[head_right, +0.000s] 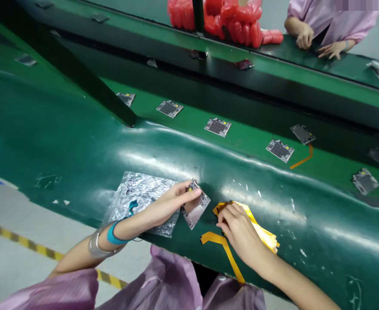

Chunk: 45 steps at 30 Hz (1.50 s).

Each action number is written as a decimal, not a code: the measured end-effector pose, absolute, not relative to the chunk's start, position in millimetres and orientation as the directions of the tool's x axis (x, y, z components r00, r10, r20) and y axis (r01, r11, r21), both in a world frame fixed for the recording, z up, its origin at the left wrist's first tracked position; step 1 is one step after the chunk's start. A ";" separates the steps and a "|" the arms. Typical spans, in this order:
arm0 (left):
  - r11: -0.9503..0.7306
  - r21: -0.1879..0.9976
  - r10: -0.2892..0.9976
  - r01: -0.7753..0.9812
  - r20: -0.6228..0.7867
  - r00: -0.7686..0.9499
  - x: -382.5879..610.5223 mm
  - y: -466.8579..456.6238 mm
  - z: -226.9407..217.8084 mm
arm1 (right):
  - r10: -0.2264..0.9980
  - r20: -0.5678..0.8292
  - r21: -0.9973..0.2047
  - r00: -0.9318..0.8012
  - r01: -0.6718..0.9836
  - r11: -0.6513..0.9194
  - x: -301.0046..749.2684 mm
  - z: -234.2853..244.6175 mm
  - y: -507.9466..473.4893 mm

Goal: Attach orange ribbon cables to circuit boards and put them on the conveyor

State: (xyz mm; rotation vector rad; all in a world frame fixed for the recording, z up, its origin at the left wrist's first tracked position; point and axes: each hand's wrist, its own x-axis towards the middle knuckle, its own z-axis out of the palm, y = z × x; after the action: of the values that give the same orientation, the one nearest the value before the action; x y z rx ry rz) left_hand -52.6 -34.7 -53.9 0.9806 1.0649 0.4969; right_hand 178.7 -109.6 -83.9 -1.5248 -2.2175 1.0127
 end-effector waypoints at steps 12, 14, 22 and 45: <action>0.204 0.888 0.700 0.412 -0.426 0.573 -38.5 -50.3 -24.3 | 0.959 -0.263 -0.857 -0.105 0.482 -0.182 189.5 -24.9 -121.3; 0.197 0.894 0.684 0.402 -0.419 0.597 -36.0 -52.6 -22.2 | 0.948 -0.287 -0.860 -0.136 0.473 -0.192 186.3 -23.5 -121.4; 0.055 0.882 0.691 0.468 -0.372 0.620 -29.9 -53.6 -20.4 | 0.951 -0.262 -0.879 -0.167 0.448 -0.163 186.6 -26.3 -122.1; 0.160 0.874 0.670 0.459 -0.437 0.599 -20.4 -51.2 -39.5 | 0.847 -0.431 -0.842 -0.310 0.476 -0.254 199.4 -20.8 -110.6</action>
State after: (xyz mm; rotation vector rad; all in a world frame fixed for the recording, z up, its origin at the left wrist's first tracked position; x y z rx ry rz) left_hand -20.4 -51.2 -39.5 1.4760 1.0093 0.1956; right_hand 199.4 -110.6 -20.8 -1.6028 -1.6726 1.5846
